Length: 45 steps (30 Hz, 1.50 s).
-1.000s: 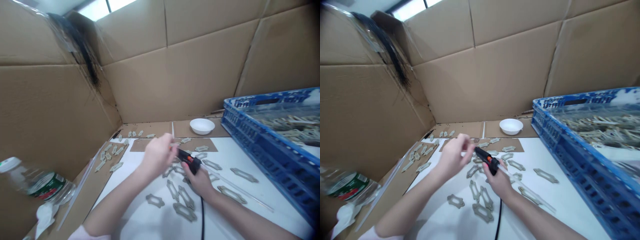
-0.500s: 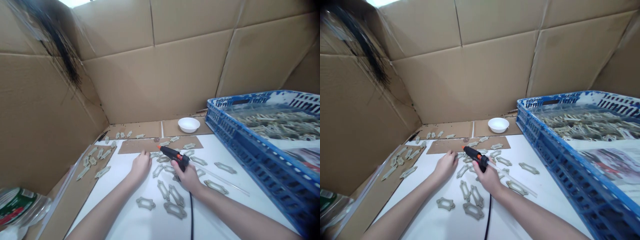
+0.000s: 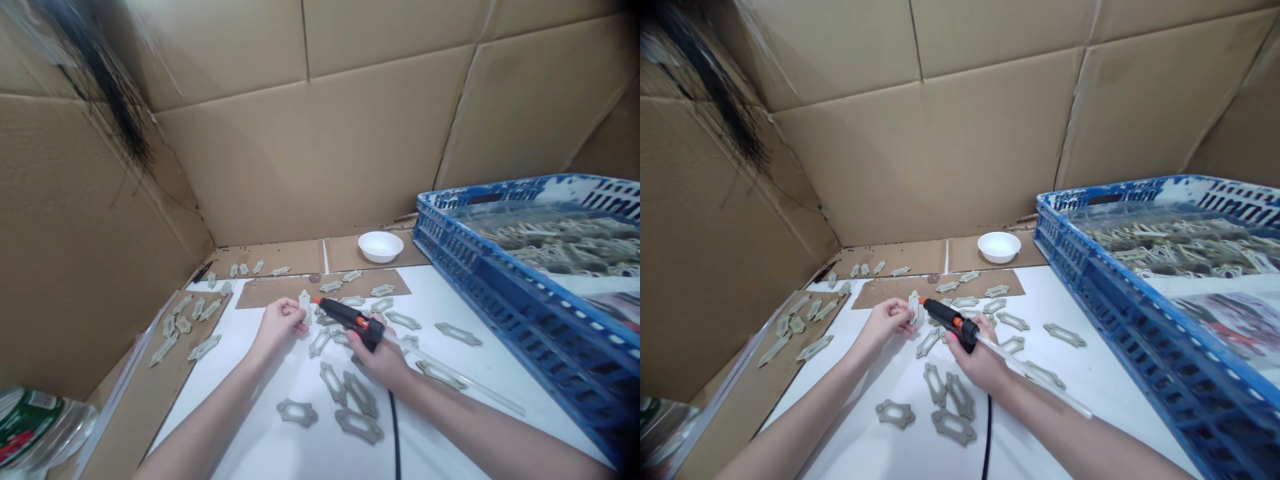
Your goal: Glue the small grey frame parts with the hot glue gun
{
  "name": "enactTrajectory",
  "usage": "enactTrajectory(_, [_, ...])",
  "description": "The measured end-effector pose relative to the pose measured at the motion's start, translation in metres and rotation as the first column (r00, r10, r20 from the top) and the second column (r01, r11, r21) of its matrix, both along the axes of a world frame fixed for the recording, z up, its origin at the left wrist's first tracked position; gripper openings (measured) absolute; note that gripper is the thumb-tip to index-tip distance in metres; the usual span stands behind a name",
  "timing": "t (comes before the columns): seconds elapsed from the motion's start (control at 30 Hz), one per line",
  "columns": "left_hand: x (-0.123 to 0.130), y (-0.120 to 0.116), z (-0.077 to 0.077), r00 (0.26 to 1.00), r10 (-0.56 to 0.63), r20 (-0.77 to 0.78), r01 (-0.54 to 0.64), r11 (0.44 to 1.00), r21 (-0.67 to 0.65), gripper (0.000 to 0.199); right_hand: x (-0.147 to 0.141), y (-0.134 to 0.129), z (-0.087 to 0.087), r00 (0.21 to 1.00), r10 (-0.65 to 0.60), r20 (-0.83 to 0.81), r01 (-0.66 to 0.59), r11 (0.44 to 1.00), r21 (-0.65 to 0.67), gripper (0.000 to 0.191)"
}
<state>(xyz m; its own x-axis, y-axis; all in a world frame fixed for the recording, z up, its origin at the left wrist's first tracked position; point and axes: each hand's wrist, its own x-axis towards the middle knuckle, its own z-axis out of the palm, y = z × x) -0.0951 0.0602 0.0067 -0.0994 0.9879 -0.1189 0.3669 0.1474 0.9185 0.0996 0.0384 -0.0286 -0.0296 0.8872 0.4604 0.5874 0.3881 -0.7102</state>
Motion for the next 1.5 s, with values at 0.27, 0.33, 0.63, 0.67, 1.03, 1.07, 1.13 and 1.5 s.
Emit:
enactTrajectory(0.27, [0.005, -0.009, 0.009, 0.981, 0.027, 0.191, -0.031, 0.999, 0.018, 0.019, 0.001, -0.001, 0.005, 0.998, 0.056, 0.029, -0.057, 0.998, 0.026, 0.028])
enactTrajectory(0.33, [0.006, -0.01, 0.009, 0.981, 0.023, 0.193, -0.03, 0.999, 0.035, 0.017, 0.001, -0.001, 0.006, 0.994, 0.094, 0.046, -0.096, 0.995, 0.038, 0.029])
enactTrajectory(0.63, [0.012, -0.016, 0.016, 0.989, 0.032, 0.143, -0.036, 0.999, 0.027, 0.016, 0.001, -0.004, 0.012, 0.984, 0.179, 0.007, -0.179, 0.982, 0.057, 0.028])
enactTrajectory(0.67, [0.013, -0.017, 0.016, 0.989, 0.027, 0.146, -0.031, 0.999, 0.026, 0.017, 0.0, -0.004, 0.011, 0.984, 0.179, 0.006, -0.179, 0.981, 0.07, 0.028])
enactTrajectory(1.03, [0.016, -0.02, 0.021, 0.993, 0.015, 0.12, -0.018, 1.0, 0.022, 0.016, 0.0, -0.002, 0.01, 0.984, 0.164, 0.067, -0.171, 0.978, 0.119, 0.026])
enactTrajectory(1.07, [0.016, -0.021, 0.022, 0.993, 0.014, 0.12, -0.017, 1.0, 0.02, 0.016, 0.0, -0.003, 0.01, 0.984, 0.165, 0.065, -0.172, 0.978, 0.122, 0.026])
enactTrajectory(1.13, [0.017, -0.022, 0.023, 0.992, 0.016, 0.122, -0.019, 1.0, 0.024, 0.017, 0.0, -0.003, 0.01, 0.983, 0.168, 0.07, -0.175, 0.977, 0.118, 0.026])
enactTrajectory(1.5, [0.018, -0.025, 0.022, 0.996, 0.013, 0.093, -0.02, 0.997, 0.069, 0.018, 0.001, -0.005, 0.006, 0.98, 0.186, 0.075, -0.192, 0.979, 0.072, 0.025])
